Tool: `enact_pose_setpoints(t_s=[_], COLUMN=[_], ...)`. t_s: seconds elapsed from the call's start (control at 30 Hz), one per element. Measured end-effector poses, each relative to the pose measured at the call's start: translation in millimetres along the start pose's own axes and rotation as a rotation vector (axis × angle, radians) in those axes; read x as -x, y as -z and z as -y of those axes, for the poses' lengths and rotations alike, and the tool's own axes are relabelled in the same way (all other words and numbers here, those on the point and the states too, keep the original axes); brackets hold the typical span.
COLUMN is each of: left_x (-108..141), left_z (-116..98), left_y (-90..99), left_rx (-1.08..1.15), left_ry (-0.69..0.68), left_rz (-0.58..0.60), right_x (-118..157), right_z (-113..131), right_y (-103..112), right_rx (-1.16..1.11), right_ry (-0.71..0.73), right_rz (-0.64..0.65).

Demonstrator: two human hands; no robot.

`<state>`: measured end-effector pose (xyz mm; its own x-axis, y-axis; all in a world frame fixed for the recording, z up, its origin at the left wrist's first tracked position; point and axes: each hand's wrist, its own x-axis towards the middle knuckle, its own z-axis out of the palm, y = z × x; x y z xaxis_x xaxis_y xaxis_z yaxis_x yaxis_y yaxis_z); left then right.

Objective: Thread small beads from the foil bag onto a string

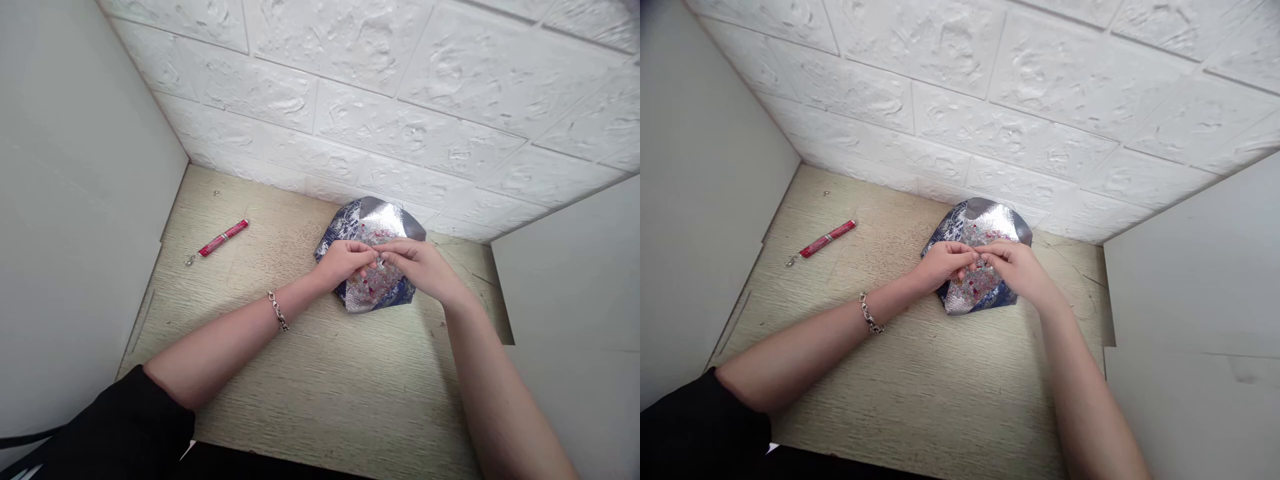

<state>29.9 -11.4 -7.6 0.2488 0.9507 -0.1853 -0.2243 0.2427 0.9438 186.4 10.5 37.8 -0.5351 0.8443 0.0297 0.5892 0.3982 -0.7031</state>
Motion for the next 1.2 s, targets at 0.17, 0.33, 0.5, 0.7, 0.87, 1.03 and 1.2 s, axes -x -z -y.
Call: enact_pose_setpoints(t_s=[0.17, 0.33, 0.5, 0.7, 0.87, 1.03, 1.2], left_x=[0.0, -0.3, -0.8, -0.4, 0.7, 1.2, 1.2], left_z=[0.3, 1.3, 2.2, 1.0, -0.8, -1.6, -1.7], left_y=[0.2, 0.3, 0.8, 0.1, -1.3, -2.0, -2.5], left_rx=[-0.013, -0.025, -0.042, -0.041, -0.056, -0.087, -0.088], left_ry=[0.001, -0.002, -0.005, -0.006, 0.012, 0.026, 0.029], left_rz=[-0.002, -0.015, -0.008, -0.015, -0.027, -0.034, -0.052], right_x=[0.7, 1.0, 1.1, 0.7, 0.0, 0.0, -0.2], right_z=[-0.5, -3.1, -3.8, -0.9, 0.3, 0.1, -2.4], right_y=[2.2, 4.0, 3.7, 2.7, 1.5, 0.6, -0.2], right_rx=[-0.026, -0.078, -0.054, 0.022, 0.03, 0.054, 0.072], right_ry=[-0.018, -0.032, -0.036, -0.043, -0.035, -0.038, -0.012], right_rz=[0.016, 0.011, 0.004, 0.002, 0.008, -0.004, -0.007])
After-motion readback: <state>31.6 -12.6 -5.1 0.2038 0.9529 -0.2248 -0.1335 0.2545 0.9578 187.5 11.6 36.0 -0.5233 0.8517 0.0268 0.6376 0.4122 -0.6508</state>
